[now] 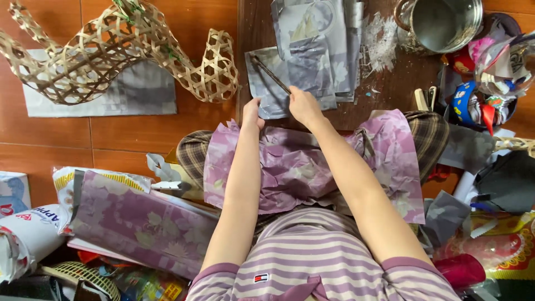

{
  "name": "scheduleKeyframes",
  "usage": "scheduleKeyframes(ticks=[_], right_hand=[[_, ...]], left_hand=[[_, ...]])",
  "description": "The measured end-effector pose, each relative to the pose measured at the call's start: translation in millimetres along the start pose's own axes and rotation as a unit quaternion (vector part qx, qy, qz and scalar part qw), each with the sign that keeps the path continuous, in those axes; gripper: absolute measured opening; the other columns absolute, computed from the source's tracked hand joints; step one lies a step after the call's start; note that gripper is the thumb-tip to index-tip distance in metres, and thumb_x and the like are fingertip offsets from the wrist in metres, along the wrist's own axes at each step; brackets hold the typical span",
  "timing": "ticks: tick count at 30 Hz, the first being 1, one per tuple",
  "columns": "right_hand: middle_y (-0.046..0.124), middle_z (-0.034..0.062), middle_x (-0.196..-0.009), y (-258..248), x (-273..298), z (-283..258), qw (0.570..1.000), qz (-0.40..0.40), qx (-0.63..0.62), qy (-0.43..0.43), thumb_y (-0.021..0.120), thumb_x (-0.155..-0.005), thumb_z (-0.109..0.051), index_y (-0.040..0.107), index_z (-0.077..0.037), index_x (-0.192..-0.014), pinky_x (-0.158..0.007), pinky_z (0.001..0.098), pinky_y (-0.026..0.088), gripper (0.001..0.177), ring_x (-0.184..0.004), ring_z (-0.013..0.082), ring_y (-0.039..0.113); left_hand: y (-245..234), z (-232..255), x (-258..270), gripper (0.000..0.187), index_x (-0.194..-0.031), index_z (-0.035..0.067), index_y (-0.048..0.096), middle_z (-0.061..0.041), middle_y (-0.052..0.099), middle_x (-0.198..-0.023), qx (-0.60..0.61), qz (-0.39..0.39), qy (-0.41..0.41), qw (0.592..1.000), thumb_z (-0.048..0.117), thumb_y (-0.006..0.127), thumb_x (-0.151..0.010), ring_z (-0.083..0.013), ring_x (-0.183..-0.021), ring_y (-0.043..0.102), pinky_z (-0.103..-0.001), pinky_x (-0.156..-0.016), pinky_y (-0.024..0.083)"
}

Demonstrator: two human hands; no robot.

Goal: Covering a woven bamboo giraffe frame with pieces of paper using adhesive

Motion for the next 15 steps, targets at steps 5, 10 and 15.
scheduleKeyframes(ticks=[5,10,15], right_hand=[[0.065,0.0322,-0.127,-28.5,37.8,10.4,0.996,0.023,-0.059,0.064,0.035,-0.104,-0.021,0.055,-0.007,-0.145,-0.104,0.0585,0.047,0.048,-0.122,0.0493,0.060],[0.065,0.0338,-0.124,-51.0,75.0,12.5,0.999,0.017,-0.011,0.049,0.038,-0.105,-0.025,0.056,-0.014,-0.144,-0.103,0.0600,0.048,0.044,-0.119,0.0505,0.060],[0.071,0.0239,-0.121,-60.0,74.7,74.0,0.990,0.007,-0.001,0.141,0.038,-0.103,-0.029,0.063,-0.021,-0.138,-0.105,0.0548,0.049,0.044,-0.120,0.0423,0.064]], left_hand=[[7.4,9.7,19.4,0.046,-0.124,-0.014,0.061,-0.033,0.064,-0.118,-0.015,0.008,-0.015,1.000,0.003,0.067,-0.082,-0.0469,-0.111,0.065,-0.062,-0.085,0.057],[11.9,6.9,11.5,0.046,-0.123,-0.014,0.063,-0.034,0.064,-0.118,-0.014,0.003,-0.001,1.000,0.002,0.068,-0.080,-0.0468,-0.110,0.065,-0.062,-0.085,0.057],[12.8,8.0,17.3,0.046,-0.123,-0.013,0.063,-0.032,0.065,-0.120,-0.032,-0.001,0.001,0.999,0.003,0.068,-0.080,-0.0449,-0.112,0.066,-0.061,-0.085,0.057]])
Point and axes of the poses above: each hand's wrist, its own x-axis away from the middle knuckle, its own y-axis out of the palm, z = x × y, the point moved 2 cm from there along -x, towards the middle knuckle
